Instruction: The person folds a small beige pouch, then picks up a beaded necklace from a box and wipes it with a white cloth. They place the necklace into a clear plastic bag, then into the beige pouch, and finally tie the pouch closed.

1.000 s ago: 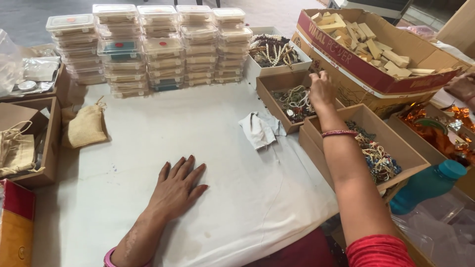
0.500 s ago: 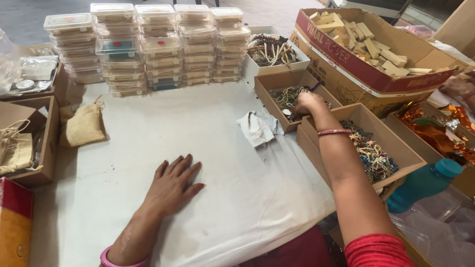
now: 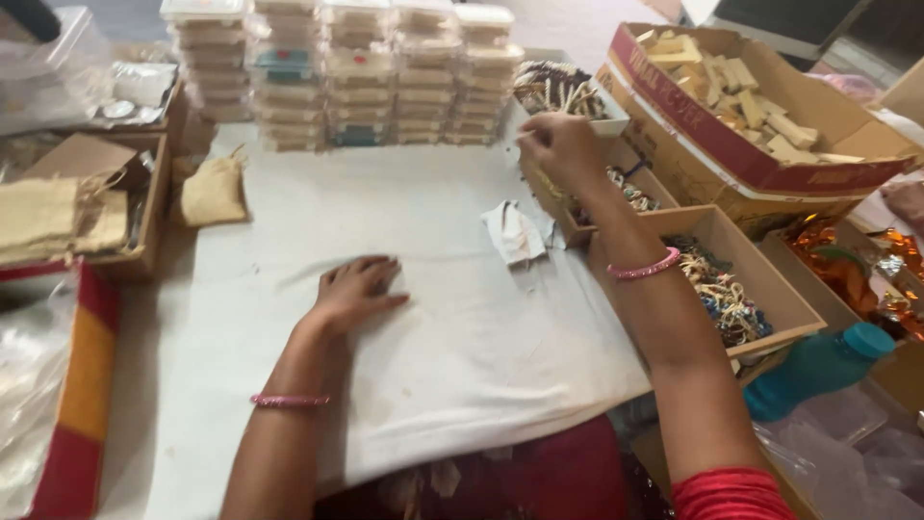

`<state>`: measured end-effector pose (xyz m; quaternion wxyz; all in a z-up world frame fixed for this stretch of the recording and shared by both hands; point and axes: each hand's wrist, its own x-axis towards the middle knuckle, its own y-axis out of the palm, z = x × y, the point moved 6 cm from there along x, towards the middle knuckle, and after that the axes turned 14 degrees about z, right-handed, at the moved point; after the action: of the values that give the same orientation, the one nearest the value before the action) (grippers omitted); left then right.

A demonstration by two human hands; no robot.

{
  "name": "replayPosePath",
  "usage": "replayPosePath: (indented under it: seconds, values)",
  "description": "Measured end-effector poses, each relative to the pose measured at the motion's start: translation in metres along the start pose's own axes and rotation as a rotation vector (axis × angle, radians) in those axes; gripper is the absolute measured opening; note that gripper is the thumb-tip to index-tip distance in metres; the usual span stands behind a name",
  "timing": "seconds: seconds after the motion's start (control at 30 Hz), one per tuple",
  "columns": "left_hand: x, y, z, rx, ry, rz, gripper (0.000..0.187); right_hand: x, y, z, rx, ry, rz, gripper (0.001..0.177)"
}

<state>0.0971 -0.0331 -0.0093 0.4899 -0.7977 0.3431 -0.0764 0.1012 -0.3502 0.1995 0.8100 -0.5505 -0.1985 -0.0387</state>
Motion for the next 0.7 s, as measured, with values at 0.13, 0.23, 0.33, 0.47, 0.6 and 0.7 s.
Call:
replayPosePath:
  seconds: [0.13,0.23,0.33,0.47,0.6,0.7]
  values:
    - [-0.01,-0.005,0.002,-0.106,0.08,-0.186,0.063,-0.022,0.04,0.076,0.102,-0.196,0.09,0.028]
    - [-0.016,-0.006,0.009,-0.321,0.03,-0.252,0.053,-0.04,0.06,0.095,0.182,-0.302,0.052,0.042]
    - [-0.026,-0.012,0.019,-0.449,0.113,-0.426,0.035,-0.045,0.104,0.053,0.147,-0.163,-0.034,0.046]
    - [-0.031,-0.014,0.005,-0.211,0.153,-0.478,0.037,-0.06,0.162,-0.019,-0.149,0.27,-0.055,0.039]
    - [-0.035,-0.005,-0.055,0.175,0.439,-0.451,0.043,-0.071,0.184,-0.047,-0.303,0.386,0.004,0.037]
    - [-0.032,0.012,-0.087,0.347,0.491,-0.469,0.046,-0.072,0.186,-0.052,-0.24,0.331,-0.056,0.032]
